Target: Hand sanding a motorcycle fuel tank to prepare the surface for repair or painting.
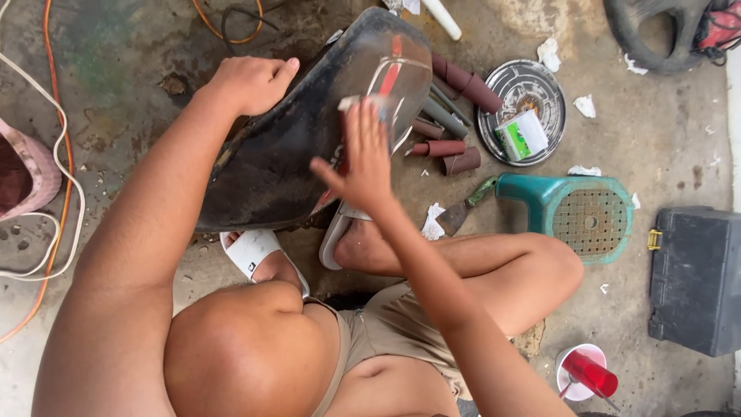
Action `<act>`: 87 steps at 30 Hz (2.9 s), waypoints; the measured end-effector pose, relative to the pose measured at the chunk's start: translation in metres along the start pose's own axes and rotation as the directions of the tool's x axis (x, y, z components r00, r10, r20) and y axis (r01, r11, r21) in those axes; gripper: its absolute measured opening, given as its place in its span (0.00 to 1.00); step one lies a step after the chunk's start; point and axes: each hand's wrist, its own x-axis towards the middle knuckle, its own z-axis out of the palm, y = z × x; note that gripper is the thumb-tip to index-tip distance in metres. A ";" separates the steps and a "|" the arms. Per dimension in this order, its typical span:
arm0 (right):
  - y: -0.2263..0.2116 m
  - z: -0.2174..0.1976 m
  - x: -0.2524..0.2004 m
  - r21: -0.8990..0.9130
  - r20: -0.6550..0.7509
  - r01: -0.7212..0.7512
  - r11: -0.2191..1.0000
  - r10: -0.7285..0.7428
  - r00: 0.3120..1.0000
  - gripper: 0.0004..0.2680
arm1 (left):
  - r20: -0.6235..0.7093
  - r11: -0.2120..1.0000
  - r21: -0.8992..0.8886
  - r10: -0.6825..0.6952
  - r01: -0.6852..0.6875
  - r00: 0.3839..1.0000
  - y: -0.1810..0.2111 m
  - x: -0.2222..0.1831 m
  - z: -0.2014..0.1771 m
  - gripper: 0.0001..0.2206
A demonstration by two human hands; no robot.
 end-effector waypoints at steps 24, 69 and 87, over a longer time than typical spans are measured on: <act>0.004 0.012 -0.007 -0.069 0.168 0.013 0.998 -0.002 0.986 0.38 | 0.071 0.995 -0.068 -0.072 0.077 0.995 0.012 -0.008 -0.014 0.31; 0.027 -0.017 0.067 -0.090 0.027 0.069 0.994 -0.067 0.997 0.34 | 0.025 0.992 -0.108 -0.057 0.059 0.998 0.011 -0.009 -0.013 0.28; 0.026 -0.012 0.076 -0.132 0.020 0.068 0.989 -0.066 0.998 0.36 | 0.037 0.995 -0.095 -0.040 0.043 0.999 0.010 -0.009 -0.014 0.29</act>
